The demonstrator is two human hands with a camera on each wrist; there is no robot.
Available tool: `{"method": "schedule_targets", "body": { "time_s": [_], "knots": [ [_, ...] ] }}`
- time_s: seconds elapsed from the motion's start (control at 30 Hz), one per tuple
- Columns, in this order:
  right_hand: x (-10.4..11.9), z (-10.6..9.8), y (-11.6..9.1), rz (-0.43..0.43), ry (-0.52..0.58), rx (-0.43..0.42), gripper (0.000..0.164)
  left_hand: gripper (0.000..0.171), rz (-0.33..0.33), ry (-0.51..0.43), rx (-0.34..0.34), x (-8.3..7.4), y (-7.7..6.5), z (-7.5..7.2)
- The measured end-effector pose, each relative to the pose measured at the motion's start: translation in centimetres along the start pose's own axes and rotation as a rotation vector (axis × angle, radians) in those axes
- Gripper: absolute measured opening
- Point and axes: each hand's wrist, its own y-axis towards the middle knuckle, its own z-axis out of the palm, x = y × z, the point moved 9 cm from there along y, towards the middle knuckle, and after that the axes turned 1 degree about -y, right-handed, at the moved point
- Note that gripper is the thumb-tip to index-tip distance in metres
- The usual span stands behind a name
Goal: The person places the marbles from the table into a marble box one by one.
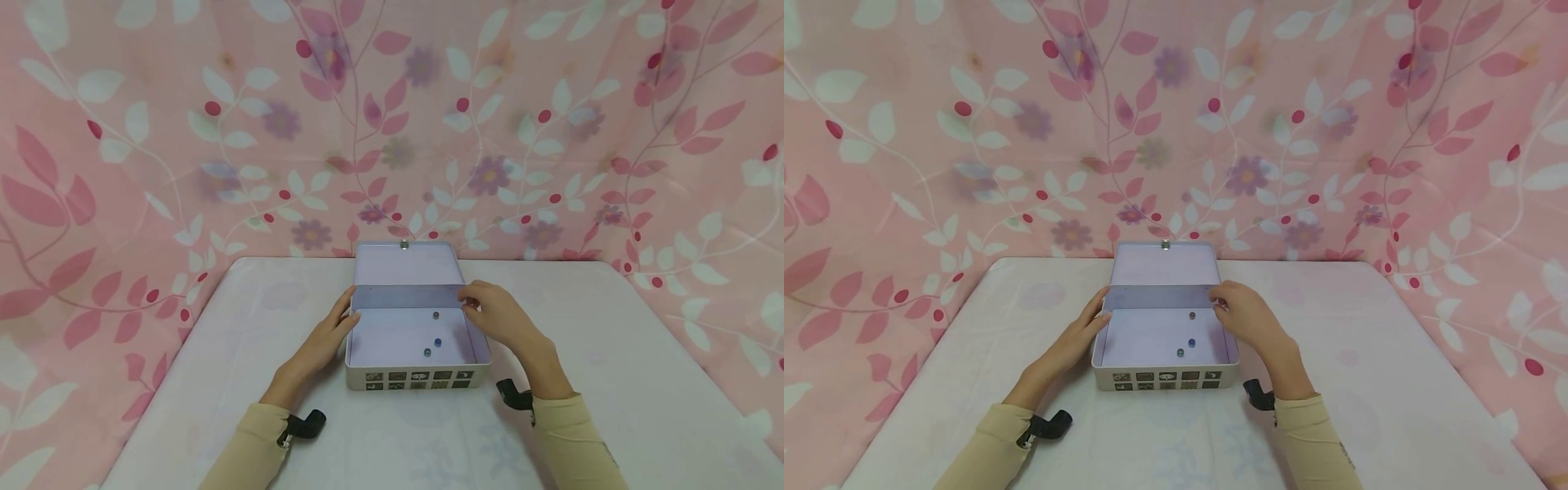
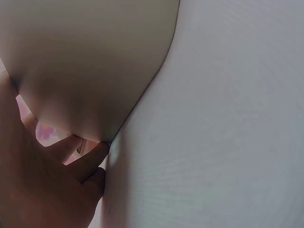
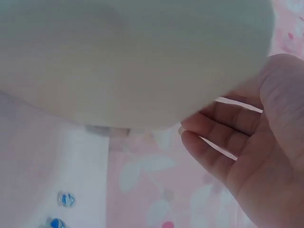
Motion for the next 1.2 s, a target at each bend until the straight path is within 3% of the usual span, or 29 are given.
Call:
{"method": "schedule_targets", "body": {
  "time_s": [0.23,0.47,0.87,1.2],
  "knots": [
    [-2.3,-0.6,-0.2,0.067,-0.031,0.0,0.015,0.064,-0.018,-0.018,0.043,-1.5,-0.5,0.0],
    [-5.7,0.5,-0.6,0.148,-0.064,0.088,0.015,0.063,-0.014,-0.001,0.073,-4.0,-1.7,-0.3],
    [-10.2,2.9,-2.1,0.363,-0.097,0.283,0.019,0.063,-0.023,-0.006,0.061,-3.7,-1.7,-0.4],
    [-11.0,3.8,-2.4,0.359,-0.126,0.302,0.019,0.063,-0.025,-0.008,0.07,-4.0,-1.8,-0.4]
  ]
}}
